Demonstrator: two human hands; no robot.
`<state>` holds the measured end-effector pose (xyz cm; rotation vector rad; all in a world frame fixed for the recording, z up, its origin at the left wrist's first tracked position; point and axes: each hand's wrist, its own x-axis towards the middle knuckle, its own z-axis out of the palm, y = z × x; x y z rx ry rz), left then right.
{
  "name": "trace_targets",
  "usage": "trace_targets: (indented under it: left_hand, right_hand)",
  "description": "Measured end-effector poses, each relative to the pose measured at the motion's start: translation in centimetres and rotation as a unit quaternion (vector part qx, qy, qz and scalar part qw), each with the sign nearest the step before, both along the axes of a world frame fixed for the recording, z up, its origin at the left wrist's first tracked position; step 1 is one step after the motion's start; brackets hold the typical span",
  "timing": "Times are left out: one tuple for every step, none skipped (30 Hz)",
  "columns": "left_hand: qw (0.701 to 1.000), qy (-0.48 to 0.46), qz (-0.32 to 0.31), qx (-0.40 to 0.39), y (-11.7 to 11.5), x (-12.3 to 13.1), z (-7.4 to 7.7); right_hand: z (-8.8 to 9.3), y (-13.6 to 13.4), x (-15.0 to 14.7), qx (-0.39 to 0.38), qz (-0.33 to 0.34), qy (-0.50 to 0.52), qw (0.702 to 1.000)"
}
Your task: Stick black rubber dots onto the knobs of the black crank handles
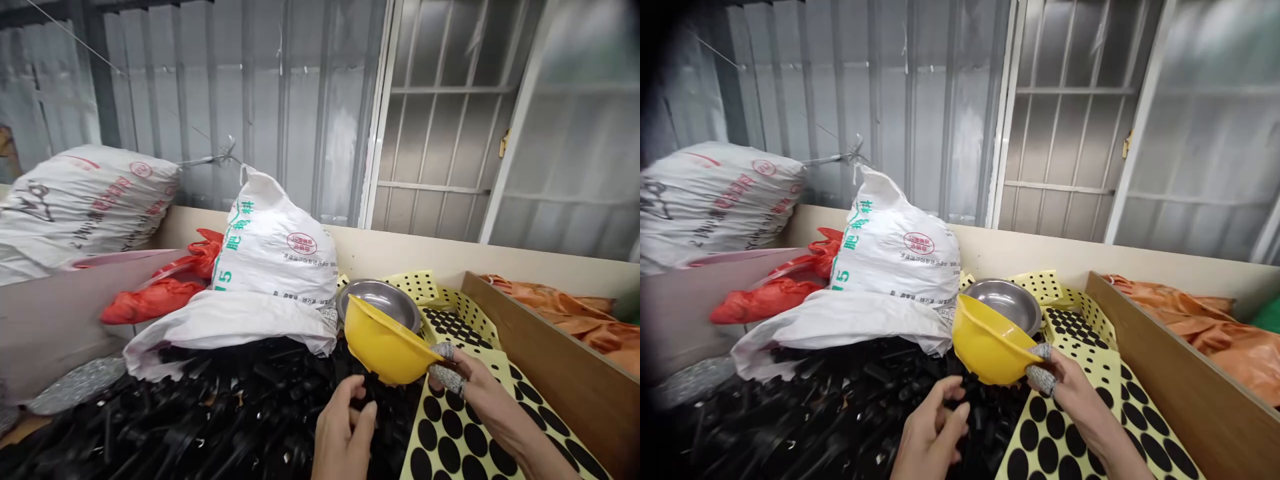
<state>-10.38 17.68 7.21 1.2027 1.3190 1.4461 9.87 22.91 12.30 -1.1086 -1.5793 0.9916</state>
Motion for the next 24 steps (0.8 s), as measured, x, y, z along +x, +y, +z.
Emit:
trace_targets:
  left_hand:
    - [0.998,0.026,0.028,0.046,0.7,0.4,-0.1]
    - [0.993,0.051,0.052,0.089,1.2,0.6,-0.3]
    - [0.987,0.071,0.068,0.124,1.5,0.8,-0.4]
    - [0.981,0.087,0.081,0.152,1.7,0.8,-0.5]
    - [0.976,0.096,0.092,0.171,1.8,0.8,-0.6]
    - [0.973,0.098,0.1,0.183,2.0,0.6,-0.5]
    - [0.971,0.096,0.104,0.19,2.1,0.4,-0.4]
    - [0.971,0.095,0.102,0.195,2.2,0.2,-0.3]
    - [0.971,0.094,0.094,0.197,2.3,0.0,-0.2]
    - [0.972,0.096,0.084,0.198,2.4,-0.3,-0.1]
    - [0.972,0.1,0.077,0.199,2.5,-0.4,0.0]
    - [0.971,0.105,0.072,0.2,2.5,-0.6,0.0]
    - [0.971,0.112,0.068,0.202,2.5,-0.6,-0.1]
    - [0.969,0.119,0.067,0.204,2.5,-0.7,-0.2]
    - [0.968,0.126,0.068,0.206,2.4,-0.7,-0.3]
    - [0.967,0.131,0.07,0.207,2.4,-0.7,-0.5]
    - [0.966,0.135,0.072,0.207,2.3,-0.7,-0.6]
    - [0.966,0.139,0.075,0.207,2.3,-0.7,-0.7]
    - [0.965,0.141,0.08,0.207,2.2,-0.8,-0.9]
    - [0.964,0.143,0.084,0.207,2.1,-0.9,-1.0]
    - [0.963,0.145,0.086,0.208,2.1,-1.0,-1.2]
    - [0.962,0.147,0.089,0.211,1.9,-1.1,-1.4]
    - [0.962,0.151,0.091,0.209,1.7,-1.1,-1.8]
    - [0.965,0.152,0.084,0.199,1.4,-1.0,-2.3]
  right_hand:
    - [0.1,-0.2,-0.3,-0.004,0.009,0.003,1.0]
    - [0.1,-0.3,-0.5,-0.007,0.015,0.008,1.0]
    - [0.0,-0.4,-0.7,-0.01,0.018,0.014,1.0]
    - [-0.2,-0.4,-0.8,-0.013,0.018,0.022,1.0]
    - [-0.6,-0.5,-0.9,-0.017,0.016,0.03,0.999]
    - [-0.9,-0.4,-1.0,-0.022,0.012,0.039,0.999]
    - [-1.4,-0.4,-1.1,-0.027,0.009,0.047,0.998]
    - [-1.8,-0.4,-1.1,-0.032,0.006,0.056,0.998]
    - [-2.2,-0.4,-1.2,-0.036,0.004,0.063,0.997]
    - [-2.5,-0.3,-1.2,-0.039,0.002,0.069,0.997]
    - [-2.8,-0.3,-1.2,-0.039,-0.001,0.075,0.996]
    - [-2.9,-0.3,-1.3,-0.039,-0.005,0.079,0.996]
    - [-3.1,-0.2,-1.3,-0.037,-0.008,0.083,0.996]
    - [-3.1,-0.2,-1.4,-0.035,-0.012,0.087,0.996]
    - [-3.1,-0.2,-1.5,-0.034,-0.014,0.09,0.995]
    - [-3.1,-0.2,-1.6,-0.032,-0.016,0.093,0.995]
    - [-3.1,-0.2,-1.8,-0.033,-0.017,0.095,0.995]
    - [-3.0,-0.2,-1.9,-0.033,-0.016,0.096,0.995]
    - [-3.0,-0.2,-2.1,-0.033,-0.016,0.095,0.995]
    - [-3.0,-0.3,-2.4,-0.032,-0.014,0.091,0.995]
    - [-3.1,-0.2,-2.6,-0.03,-0.011,0.085,0.996]
    - [-3.2,-0.1,-2.9,-0.026,-0.009,0.077,0.997]
    - [-3.4,0.1,-3.3,-0.018,-0.01,0.068,0.998]
    - [-3.7,0.5,-3.7,-0.006,-0.015,0.058,0.998]
